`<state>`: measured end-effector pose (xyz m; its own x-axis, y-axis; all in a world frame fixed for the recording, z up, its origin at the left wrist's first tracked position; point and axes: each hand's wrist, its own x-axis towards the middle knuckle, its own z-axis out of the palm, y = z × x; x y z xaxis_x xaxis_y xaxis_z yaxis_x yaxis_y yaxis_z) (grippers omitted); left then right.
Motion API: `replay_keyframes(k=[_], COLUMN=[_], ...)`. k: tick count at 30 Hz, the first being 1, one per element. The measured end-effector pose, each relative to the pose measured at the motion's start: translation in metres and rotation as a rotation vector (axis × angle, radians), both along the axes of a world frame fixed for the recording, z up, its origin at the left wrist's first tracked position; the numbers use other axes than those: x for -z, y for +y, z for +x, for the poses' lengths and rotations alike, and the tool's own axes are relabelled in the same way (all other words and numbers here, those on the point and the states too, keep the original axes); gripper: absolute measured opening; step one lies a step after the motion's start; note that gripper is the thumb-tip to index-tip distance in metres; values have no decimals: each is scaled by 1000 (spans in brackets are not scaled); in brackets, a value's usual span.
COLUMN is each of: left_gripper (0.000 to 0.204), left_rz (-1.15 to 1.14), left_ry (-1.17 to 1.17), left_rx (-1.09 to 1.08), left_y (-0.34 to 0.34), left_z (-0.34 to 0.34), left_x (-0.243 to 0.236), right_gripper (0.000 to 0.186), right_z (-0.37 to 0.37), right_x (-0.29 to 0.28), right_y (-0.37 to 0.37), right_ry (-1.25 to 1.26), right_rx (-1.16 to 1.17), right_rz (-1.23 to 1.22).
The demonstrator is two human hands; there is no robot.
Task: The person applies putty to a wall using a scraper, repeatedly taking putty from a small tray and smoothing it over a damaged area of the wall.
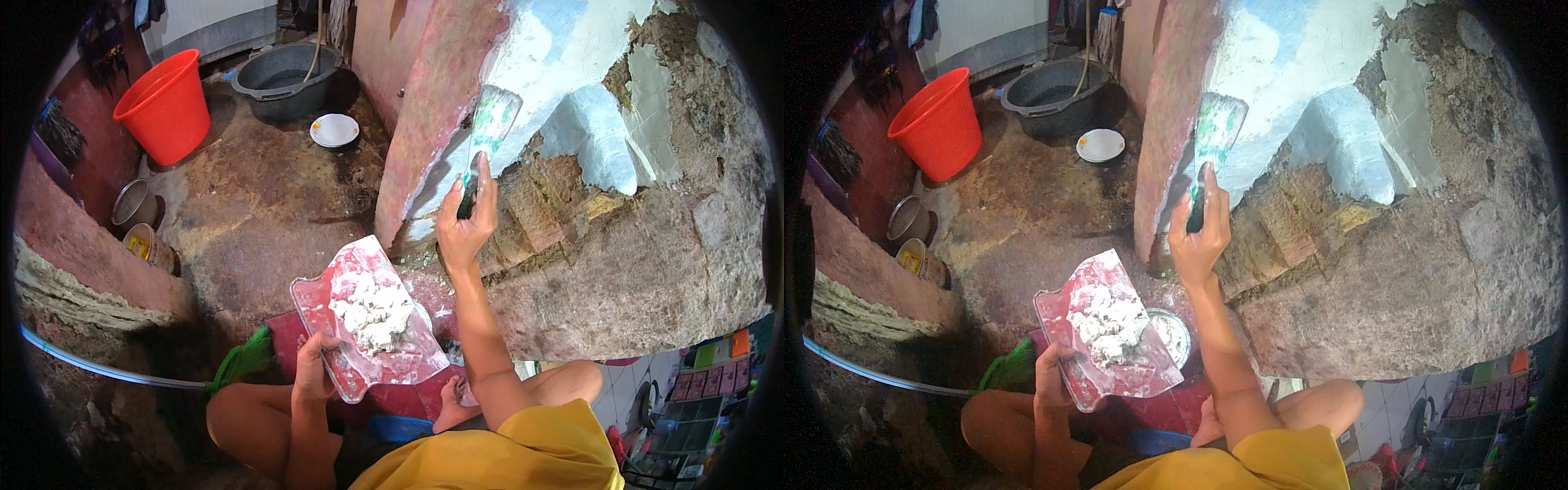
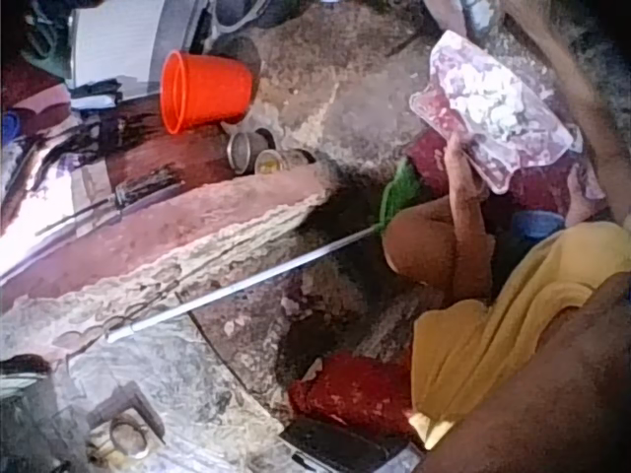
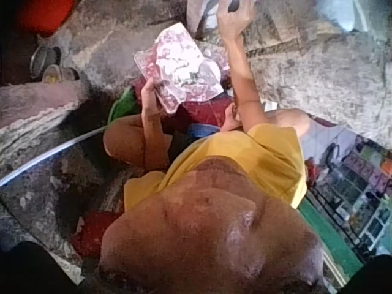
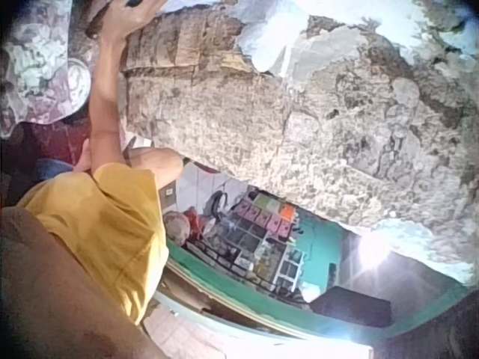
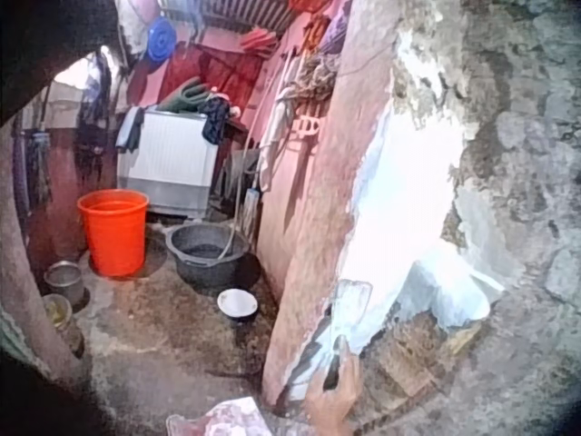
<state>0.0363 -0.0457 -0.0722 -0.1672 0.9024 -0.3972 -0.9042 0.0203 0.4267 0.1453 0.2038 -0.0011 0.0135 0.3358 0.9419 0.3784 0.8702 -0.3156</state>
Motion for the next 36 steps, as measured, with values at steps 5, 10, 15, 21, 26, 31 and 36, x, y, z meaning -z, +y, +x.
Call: replay_keyframes(k=[5,10,15,21,26,31,36], left_gripper=[56,56,56,58,58,57,58], left_rz=[-28,-10,9,4,4,-12,-73], left_ry=[3,-11,-24,-10,-14,-2,-14], left_rx=[17,8,-5,14,25,16,-5], left_y=[-2,-2,0,0,3,0,2], left_z=[0,-2,-1,-2,1,-2,0], left_x=[-8,1,0,-1,-18,-5,-10], right_gripper=[40,40,40,40,41,43,43], right_z=[-2,-5,1,-3,-3,-1,-5], right_x=[-1,28,25,6,42,49,6], right_y=[4,8,7,16,22,9,8], right_ry=[-43,-24,-7,-86,-124,-87,-98], right_rx=[-10,-44,-88,-59,-63,-100,-47], right_rz=[-110,-97,-192,-108,-140,-210,-76])
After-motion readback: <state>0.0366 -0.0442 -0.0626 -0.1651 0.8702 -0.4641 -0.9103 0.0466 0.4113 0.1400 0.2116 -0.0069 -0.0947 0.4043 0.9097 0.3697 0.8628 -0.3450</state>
